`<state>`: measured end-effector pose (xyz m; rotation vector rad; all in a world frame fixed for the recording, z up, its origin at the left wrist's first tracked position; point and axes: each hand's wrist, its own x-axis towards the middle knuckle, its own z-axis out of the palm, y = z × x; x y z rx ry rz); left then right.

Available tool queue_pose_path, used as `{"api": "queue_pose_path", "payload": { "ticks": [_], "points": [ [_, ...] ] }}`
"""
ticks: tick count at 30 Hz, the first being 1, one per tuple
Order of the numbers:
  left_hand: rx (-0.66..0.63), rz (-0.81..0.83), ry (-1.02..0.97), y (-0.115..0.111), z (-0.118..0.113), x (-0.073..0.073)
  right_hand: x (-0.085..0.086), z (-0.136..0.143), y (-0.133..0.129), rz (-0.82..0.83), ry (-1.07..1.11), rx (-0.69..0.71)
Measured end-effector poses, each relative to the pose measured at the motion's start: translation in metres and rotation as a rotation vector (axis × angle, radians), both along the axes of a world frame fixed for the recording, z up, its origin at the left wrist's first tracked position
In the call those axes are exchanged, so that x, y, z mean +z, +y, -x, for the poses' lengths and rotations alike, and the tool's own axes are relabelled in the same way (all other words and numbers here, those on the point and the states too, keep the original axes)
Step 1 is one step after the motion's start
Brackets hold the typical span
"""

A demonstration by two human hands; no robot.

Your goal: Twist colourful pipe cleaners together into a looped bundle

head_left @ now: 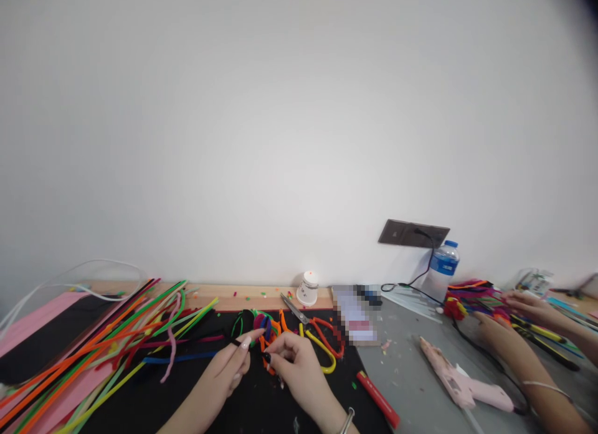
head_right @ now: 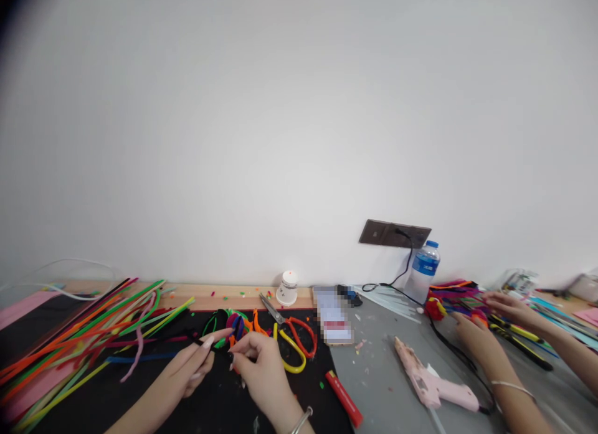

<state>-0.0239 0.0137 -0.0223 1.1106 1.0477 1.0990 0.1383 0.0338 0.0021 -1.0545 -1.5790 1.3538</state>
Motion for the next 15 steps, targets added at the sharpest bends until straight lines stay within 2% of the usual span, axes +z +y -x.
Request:
{"api": "queue_pose_path", "payload": {
  "ticks": [5,11,15],
  "points": [
    [-0.038,0.03,0.01,-0.005,-0.006,0.0,-0.002,0.004,0.0,0.059,0.121,0.03],
    [-0.033,0.12,0.039,0.005,-0.004,-0.005,0.001,0.003,0.001,0.118,0.32,0.04],
    [0.015,0.076,0.02,0.002,-0.005,0.0,0.005,0.002,-0.001,0.138,0.347,0.038]
  ]
}}
